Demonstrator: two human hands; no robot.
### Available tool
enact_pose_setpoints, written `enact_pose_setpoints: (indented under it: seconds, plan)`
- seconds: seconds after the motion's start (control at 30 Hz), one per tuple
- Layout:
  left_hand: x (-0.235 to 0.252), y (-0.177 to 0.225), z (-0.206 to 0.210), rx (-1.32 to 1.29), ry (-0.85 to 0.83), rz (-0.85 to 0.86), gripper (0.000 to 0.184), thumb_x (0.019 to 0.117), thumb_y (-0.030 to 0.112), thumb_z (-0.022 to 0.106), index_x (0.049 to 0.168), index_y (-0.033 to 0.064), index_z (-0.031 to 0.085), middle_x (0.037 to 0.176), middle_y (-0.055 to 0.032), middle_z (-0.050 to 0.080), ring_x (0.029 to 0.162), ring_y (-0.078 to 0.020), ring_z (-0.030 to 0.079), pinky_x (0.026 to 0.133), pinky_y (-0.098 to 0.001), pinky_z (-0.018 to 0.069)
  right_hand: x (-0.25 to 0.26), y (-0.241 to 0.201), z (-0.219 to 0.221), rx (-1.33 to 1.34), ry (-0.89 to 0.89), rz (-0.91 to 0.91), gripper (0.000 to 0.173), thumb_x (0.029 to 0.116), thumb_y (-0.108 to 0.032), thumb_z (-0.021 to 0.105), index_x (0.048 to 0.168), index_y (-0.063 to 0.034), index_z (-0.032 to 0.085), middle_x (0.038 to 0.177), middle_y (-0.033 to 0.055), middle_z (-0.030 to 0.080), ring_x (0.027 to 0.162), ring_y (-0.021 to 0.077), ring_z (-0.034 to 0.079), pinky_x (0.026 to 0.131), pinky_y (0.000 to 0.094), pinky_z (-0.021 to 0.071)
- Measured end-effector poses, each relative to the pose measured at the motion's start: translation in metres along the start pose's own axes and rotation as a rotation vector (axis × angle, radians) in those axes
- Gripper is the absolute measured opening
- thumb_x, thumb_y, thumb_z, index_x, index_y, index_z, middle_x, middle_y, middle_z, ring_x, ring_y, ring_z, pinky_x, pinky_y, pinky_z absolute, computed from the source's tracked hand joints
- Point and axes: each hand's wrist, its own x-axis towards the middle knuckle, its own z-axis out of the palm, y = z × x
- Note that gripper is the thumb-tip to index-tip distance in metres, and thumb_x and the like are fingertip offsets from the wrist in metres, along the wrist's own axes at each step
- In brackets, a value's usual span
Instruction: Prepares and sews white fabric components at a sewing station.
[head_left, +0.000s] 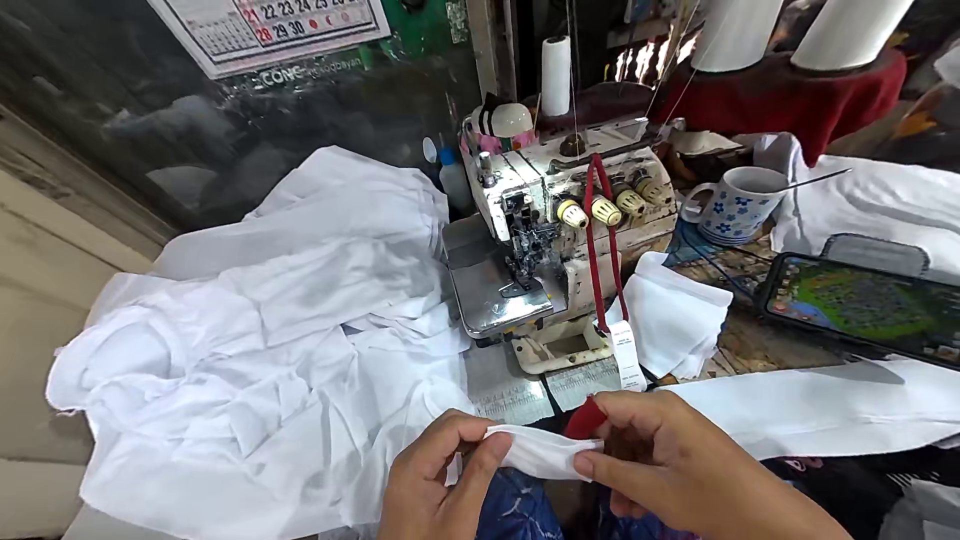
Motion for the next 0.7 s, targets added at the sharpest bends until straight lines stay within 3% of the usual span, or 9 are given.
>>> enact_pose_setpoints:
  seconds: [0.13, 0.33, 0.47, 0.53, 0.6, 0.7]
  plan:
    - [0.003, 0.008, 0.001, -0.025, 0.013, -0.028, 0.009, 0.0952, 0.009, 0.072, 0.099, 0.0004, 0.073, 0.091, -0.0079, 0.072, 0.078, -0.0161, 0.070, 0.072, -0.0313, 0.0622, -0.001, -0.002, 0.000, 0.031, 0.004, -0.026, 0.021, 0.0963, -0.021, 0.074, 0.116, -0.0122, 0.071, 0.090, 0.0003, 0.075, 0.067, 0.0142, 0.073, 0.056, 0.0316, 0.0647]
    - [0.027, 0.003, 0.005, 0.106, -0.082, -0.082, 0.019, 0.1067, 0.008, 0.049, 0.112, -0.0004, 0.065, 0.092, -0.0045, 0.070, 0.080, -0.0107, 0.068, 0.071, -0.0277, 0.0592, 0.014, 0.000, -0.006, 0.010, -0.052, -0.030, 0.022, 0.0991, -0.023, 0.070, 0.116, -0.0103, 0.071, 0.089, 0.0009, 0.075, 0.070, 0.0136, 0.073, 0.062, 0.0339, 0.0652]
    - [0.085, 0.039, -0.005, 0.324, -0.053, 0.175, 0.021, 0.1075, 0.018, 0.052, 0.110, 0.0061, 0.069, 0.091, 0.0007, 0.071, 0.078, -0.0068, 0.068, 0.068, -0.0245, 0.0600, 0.033, -0.027, -0.012, 0.093, 0.012, -0.094, 0.024, 0.0992, -0.022, 0.070, 0.120, -0.0101, 0.069, 0.094, 0.0010, 0.074, 0.067, 0.0154, 0.073, 0.058, 0.0345, 0.0657]
    - [0.124, 0.024, 0.000, 0.507, 0.027, 0.291, 0.020, 0.1042, 0.030, 0.058, 0.106, 0.0156, 0.072, 0.090, 0.0068, 0.070, 0.078, -0.0050, 0.067, 0.069, -0.0259, 0.0602, 0.060, -0.015, -0.014, 0.112, 0.113, -0.061, 0.021, 0.0995, -0.026, 0.069, 0.113, -0.0103, 0.070, 0.093, 0.0015, 0.075, 0.066, 0.0168, 0.073, 0.057, 0.0352, 0.0661]
    - [0.155, -0.006, 0.005, 0.702, -0.001, 0.287, 0.023, 0.1022, 0.040, 0.059, 0.105, 0.0228, 0.074, 0.093, 0.0108, 0.068, 0.087, -0.0051, 0.066, 0.079, -0.0345, 0.0577, 0.082, 0.006, -0.014, 0.166, 0.208, 0.042, 0.021, 0.0984, -0.029, 0.070, 0.106, -0.0090, 0.071, 0.089, 0.0043, 0.074, 0.066, 0.0195, 0.073, 0.059, 0.0365, 0.0660]
    - [0.168, -0.027, 0.004, 0.804, -0.024, 0.267, 0.024, 0.0977, 0.049, 0.062, 0.098, 0.0297, 0.076, 0.086, 0.0164, 0.065, 0.082, -0.0020, 0.062, 0.080, -0.0364, 0.0543, 0.087, 0.021, -0.011, 0.215, 0.259, 0.078, 0.022, 0.0980, -0.032, 0.070, 0.104, -0.0101, 0.070, 0.088, 0.0050, 0.073, 0.063, 0.0202, 0.072, 0.056, 0.0371, 0.0646]
